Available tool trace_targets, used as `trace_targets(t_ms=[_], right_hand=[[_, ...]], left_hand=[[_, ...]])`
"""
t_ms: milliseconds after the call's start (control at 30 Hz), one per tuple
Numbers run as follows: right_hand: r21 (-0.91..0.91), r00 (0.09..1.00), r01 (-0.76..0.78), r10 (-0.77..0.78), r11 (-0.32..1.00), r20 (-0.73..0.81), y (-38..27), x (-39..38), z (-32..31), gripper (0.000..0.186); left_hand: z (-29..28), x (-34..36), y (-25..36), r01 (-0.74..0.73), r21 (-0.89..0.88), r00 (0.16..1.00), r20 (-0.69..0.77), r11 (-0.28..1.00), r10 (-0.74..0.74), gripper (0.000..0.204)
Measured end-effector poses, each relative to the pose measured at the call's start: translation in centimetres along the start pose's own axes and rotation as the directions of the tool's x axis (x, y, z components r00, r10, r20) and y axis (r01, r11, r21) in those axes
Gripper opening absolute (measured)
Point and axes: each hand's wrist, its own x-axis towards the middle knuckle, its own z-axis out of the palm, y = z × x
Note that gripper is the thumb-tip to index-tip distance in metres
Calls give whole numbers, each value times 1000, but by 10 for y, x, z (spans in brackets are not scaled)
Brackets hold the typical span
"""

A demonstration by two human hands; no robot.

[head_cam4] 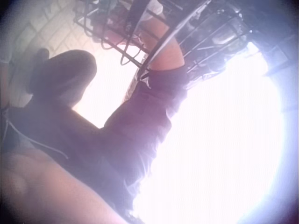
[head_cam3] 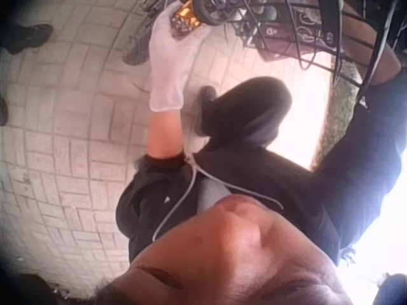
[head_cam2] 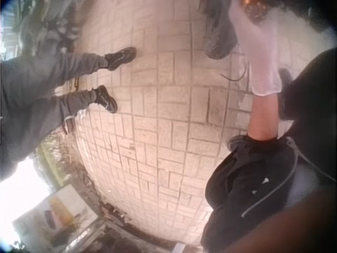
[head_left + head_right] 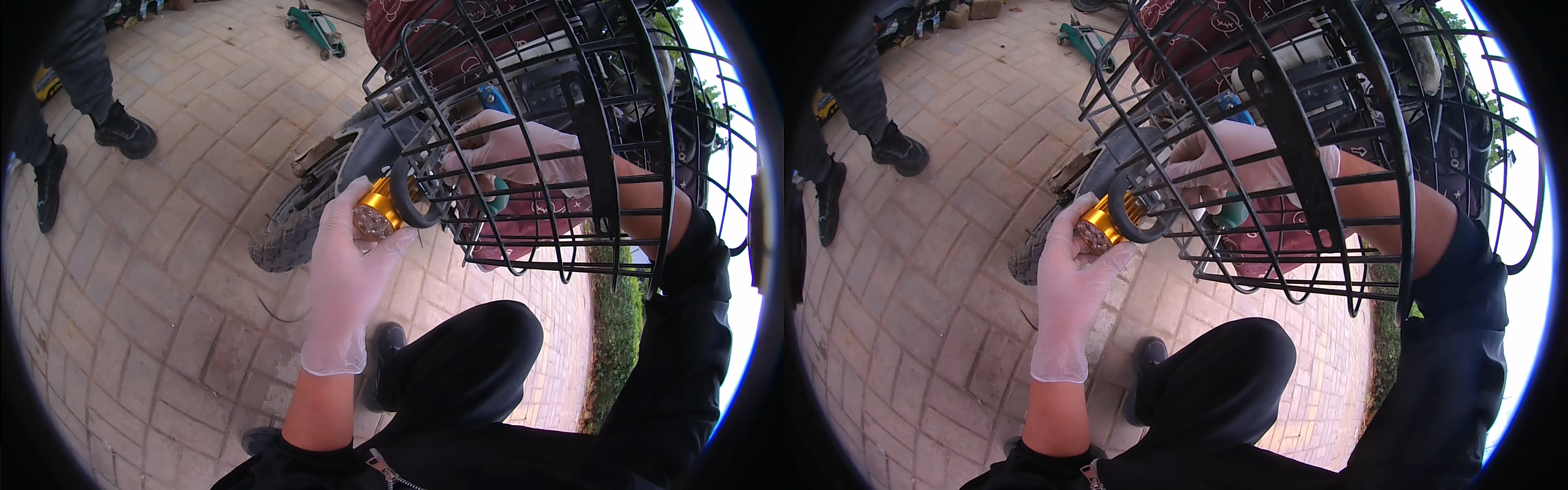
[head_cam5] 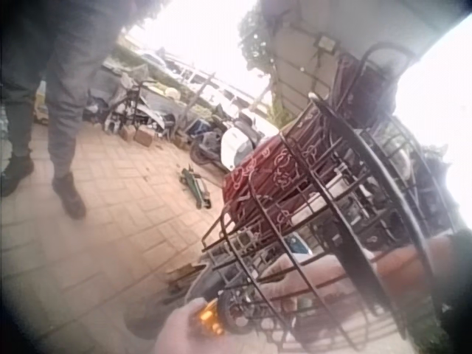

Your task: The person squats beside a scooter and uses a screwdriver to tighten or adjust a bolt on the front wheel assembly. They hold a gold-colored cylindrical object in the other hand while working on the wheel area.

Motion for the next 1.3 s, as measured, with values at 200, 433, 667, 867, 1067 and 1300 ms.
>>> trace_targets(t_ms=[200, 433, 667, 867, 1067, 1300], right_hand=[[146, 999, -23, 19, 989, 30, -5, -3, 6, 38], [-54, 989, -125, 120, 991, -82, -20, -15, 10, 40], [-167, 995, -81, 69, 983, -77, -17, -5, 14, 45], [-170, 993, -95, 82, 981, -83, -18, -6, 13, 47], [-324, 989, -119, 83, 939, -121, -24, -10, 18, 45], [-355, 981, -145, 86, 923, -176, -37, -3, 28, 42]], left_hand=[[0, -1, 2, 10, 56, 1000, 3, 998, -11, 67], [-1, -1, 4, 33, 40, 999, 9, 999, -33, 67], [-2, -1, 1, -29, 84, 999, 21, 996, 28, 67], [-6, 2, 10, 70, -111, 998, 4, 991, -70, 46], [-13, 34, 10, 259, -342, 966, 80, 903, -246, 22], [-15, 66, 18, 345, -257, 887, 403, 903, -224, 28]])
